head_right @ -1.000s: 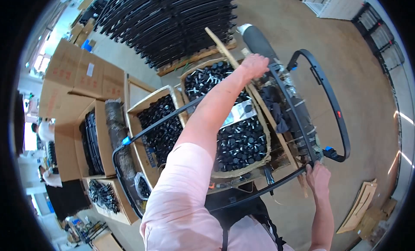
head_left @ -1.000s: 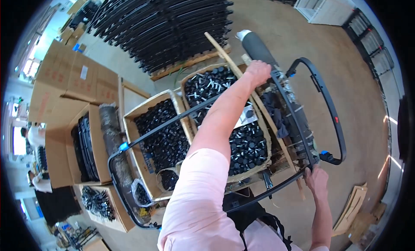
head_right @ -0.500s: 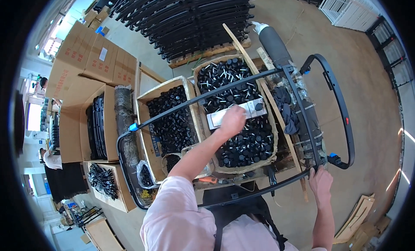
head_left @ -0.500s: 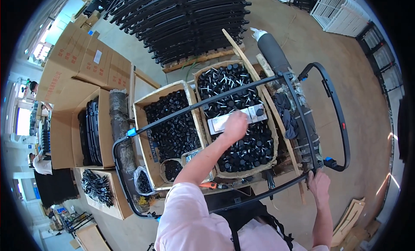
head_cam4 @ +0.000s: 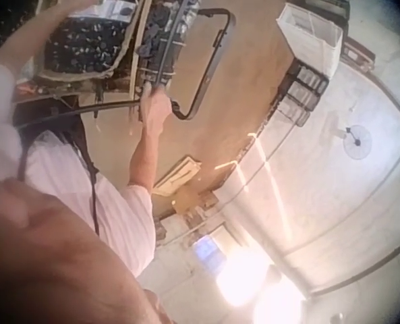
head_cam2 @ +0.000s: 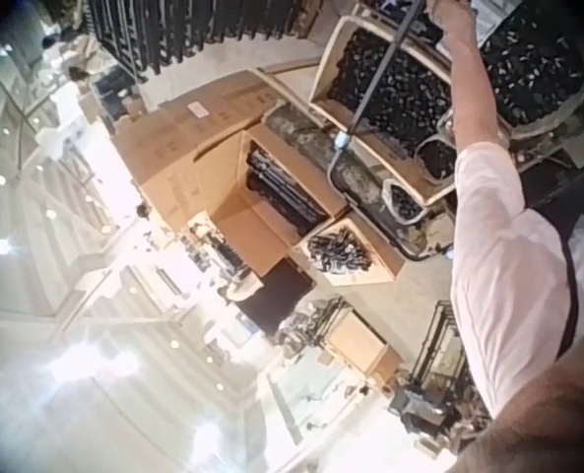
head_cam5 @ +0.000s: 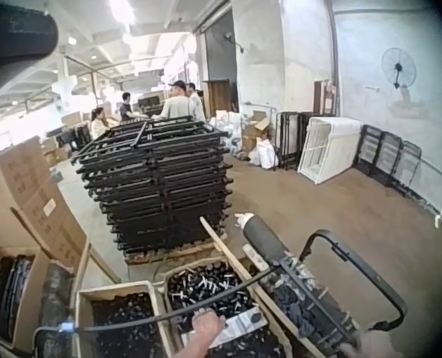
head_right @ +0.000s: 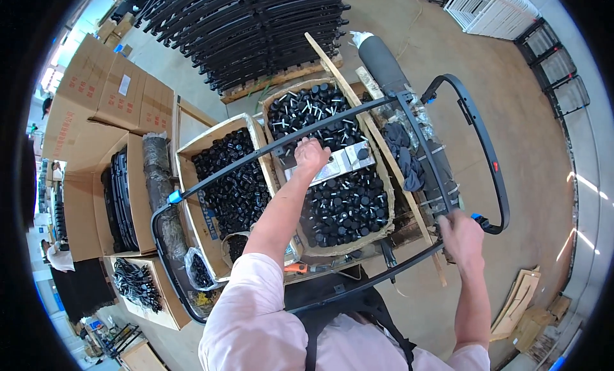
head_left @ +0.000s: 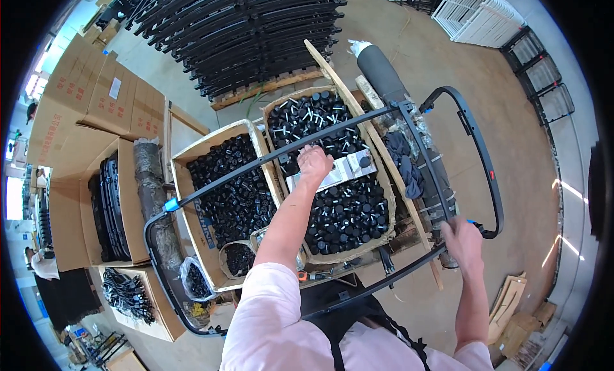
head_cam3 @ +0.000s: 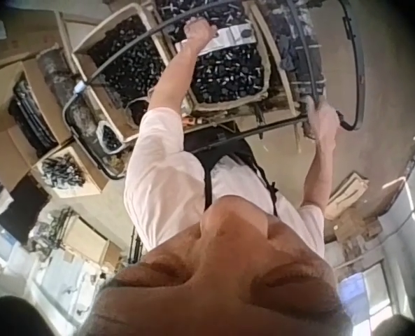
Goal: Assembling various components onto a lawn mower frame using manual and power tools in a factory setting.
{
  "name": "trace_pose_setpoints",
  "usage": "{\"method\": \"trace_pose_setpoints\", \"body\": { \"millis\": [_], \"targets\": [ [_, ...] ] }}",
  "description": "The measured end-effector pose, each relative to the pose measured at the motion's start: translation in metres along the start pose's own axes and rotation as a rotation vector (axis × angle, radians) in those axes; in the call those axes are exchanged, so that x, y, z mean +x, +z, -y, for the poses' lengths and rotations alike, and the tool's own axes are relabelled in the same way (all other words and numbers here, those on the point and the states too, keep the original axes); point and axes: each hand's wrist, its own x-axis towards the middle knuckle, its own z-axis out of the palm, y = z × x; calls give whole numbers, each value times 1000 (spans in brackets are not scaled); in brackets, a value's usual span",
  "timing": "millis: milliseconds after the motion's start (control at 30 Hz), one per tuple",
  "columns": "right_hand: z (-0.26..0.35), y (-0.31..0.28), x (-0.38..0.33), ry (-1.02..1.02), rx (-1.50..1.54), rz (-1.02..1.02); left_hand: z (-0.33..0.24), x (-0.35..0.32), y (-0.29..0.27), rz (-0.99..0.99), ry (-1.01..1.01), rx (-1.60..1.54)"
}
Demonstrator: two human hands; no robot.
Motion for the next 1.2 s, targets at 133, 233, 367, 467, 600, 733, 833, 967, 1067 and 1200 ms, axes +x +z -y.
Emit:
{"method": "trace_pose_setpoints", "body": {
  "millis": [133, 233, 367, 467, 600, 733, 833, 967, 1067, 1200],
  "targets": [
    [64, 30, 52, -312, 159, -69, 11, -4, -9, 125, -212, -416],
    [123, 61, 102, -505, 226, -90, 22, -37, -23, 69, -196, -679],
    [184, 124, 186, -621, 76, -240, 31, -131, -42, 292, -133, -1106],
    [230, 162, 229, -566, -192, -160, 43, -212, -79, 398, -59, -1353],
    [263, 193, 262, -567, -436, -35, 60, -296, -91, 470, -122, -1368],
    [204, 178, 289, -654, -300, -141, 47, -326, -104, 543, -171, -1421],
    [232, 131, 217, -544, -107, -117, 59, -347, -111, 427, -138, -1199],
    [198, 141, 179, -909, 204, -190, 63, -370, -123, 349, -138, -984],
    [258, 97, 106, -1135, 457, 26, 68, -403, -141, 109, -2, -863],
    [319, 80, 82, -1244, 515, 1, 68, -437, -137, 88, -61, -782]
  ]
}}
